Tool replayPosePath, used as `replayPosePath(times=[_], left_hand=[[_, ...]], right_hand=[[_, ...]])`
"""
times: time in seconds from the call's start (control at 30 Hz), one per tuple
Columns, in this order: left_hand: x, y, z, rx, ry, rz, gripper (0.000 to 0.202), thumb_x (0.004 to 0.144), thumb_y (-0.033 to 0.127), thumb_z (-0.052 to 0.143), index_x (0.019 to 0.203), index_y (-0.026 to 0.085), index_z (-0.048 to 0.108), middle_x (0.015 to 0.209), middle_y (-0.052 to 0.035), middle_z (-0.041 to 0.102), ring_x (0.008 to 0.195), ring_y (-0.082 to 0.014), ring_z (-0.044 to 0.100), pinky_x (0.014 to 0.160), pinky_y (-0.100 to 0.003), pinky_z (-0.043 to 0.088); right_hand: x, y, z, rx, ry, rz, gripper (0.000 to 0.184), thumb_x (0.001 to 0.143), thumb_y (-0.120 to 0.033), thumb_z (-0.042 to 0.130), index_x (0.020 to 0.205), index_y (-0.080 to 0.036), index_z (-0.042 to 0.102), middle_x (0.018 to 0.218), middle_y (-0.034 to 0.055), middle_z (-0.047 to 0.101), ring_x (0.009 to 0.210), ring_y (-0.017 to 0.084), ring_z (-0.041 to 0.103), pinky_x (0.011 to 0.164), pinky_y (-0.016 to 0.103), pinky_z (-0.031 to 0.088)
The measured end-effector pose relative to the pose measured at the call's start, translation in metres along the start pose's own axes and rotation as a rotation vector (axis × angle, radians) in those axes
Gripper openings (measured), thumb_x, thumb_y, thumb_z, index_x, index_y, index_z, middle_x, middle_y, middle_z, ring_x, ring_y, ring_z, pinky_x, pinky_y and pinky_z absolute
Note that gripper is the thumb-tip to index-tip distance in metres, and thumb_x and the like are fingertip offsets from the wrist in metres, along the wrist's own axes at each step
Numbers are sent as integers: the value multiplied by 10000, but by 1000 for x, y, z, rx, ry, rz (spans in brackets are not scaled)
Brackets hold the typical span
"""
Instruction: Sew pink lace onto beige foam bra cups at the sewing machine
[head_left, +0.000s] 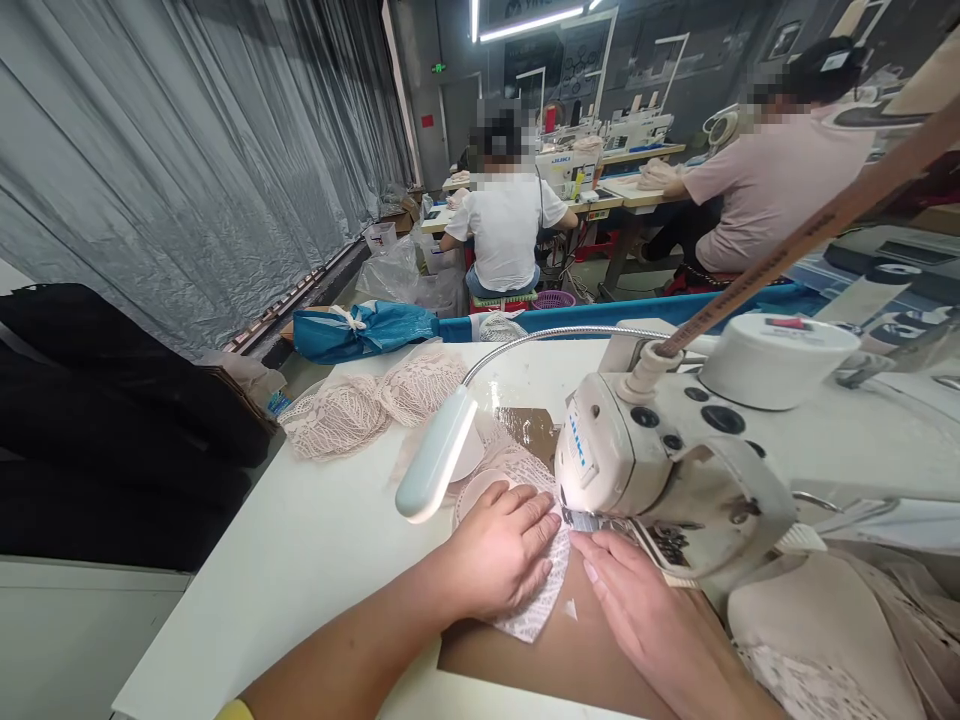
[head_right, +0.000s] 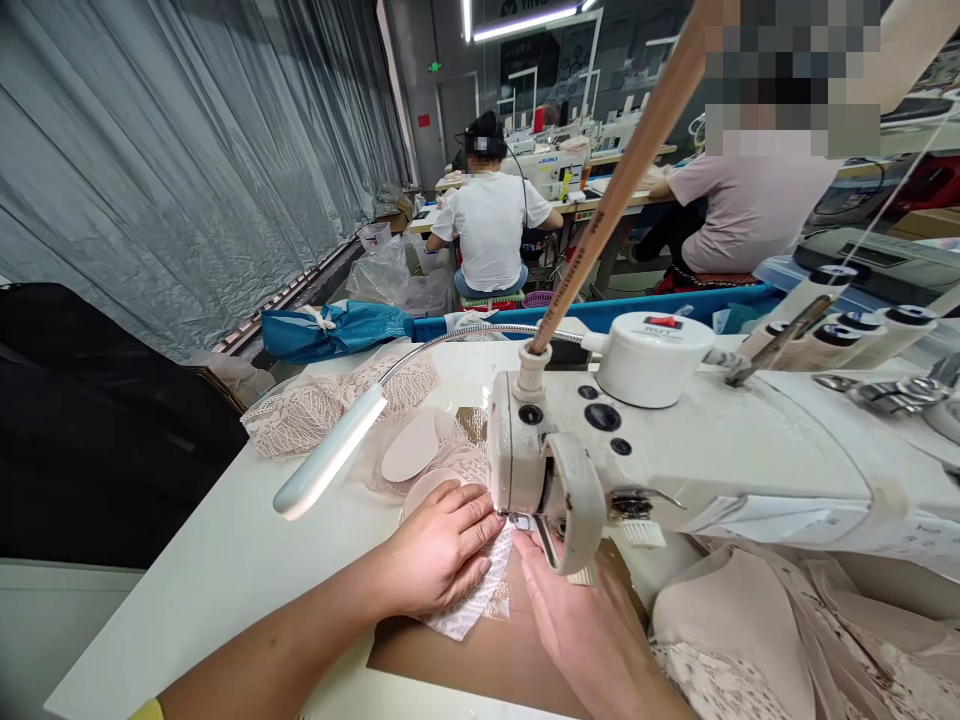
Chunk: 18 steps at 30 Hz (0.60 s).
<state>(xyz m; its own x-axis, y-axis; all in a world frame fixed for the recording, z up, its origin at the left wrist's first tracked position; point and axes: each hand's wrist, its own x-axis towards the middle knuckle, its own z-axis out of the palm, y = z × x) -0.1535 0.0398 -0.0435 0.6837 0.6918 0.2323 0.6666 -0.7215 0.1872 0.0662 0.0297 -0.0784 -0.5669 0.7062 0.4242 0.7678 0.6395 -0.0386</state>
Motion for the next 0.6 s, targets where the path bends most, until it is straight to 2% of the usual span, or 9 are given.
replayPosePath(times=[0.13, 0.33, 0.5, 0.6], left_hand=[[-2, 0, -6, -15, -7, 15, 445, 902, 381, 454, 1250, 112, 519, 1271, -151, 557, 1156, -310, 469, 943, -460, 373], [-3, -1, -8, -53, -30, 140, 396, 941, 331, 432, 1264, 117, 516, 1304, -118, 567, 1190, -257, 474, 992, -415, 355], [-4, -3, -7, -44, -35, 175, 345, 961, 252, 396, 1253, 125, 526, 1290, -100, 588, 1169, -236, 494, 976, -395, 362], [-3, -1, -7, -37, -39, 136, 361, 952, 260, 403, 1265, 125, 522, 1290, -109, 586, 1155, -243, 499, 962, -396, 373]], right_hand=[[-7, 2, 5, 90, -30, 30, 399, 934, -181, 346, 1241, -211, 599, 1150, 114, 671, 931, 216, 654, 748, 325, 527], [-7, 0, 0, 156, -73, -71, 413, 902, -100, 336, 1187, -193, 620, 969, 83, 675, 779, 166, 609, 680, 278, 482], [-5, -3, -2, 143, -14, -58, 453, 862, -57, 335, 1162, -209, 638, 935, 70, 673, 851, 187, 597, 680, 288, 445], [-2, -3, -4, 88, 14, -50, 437, 852, -50, 349, 1113, -200, 665, 926, 66, 686, 788, 176, 611, 665, 292, 433]])
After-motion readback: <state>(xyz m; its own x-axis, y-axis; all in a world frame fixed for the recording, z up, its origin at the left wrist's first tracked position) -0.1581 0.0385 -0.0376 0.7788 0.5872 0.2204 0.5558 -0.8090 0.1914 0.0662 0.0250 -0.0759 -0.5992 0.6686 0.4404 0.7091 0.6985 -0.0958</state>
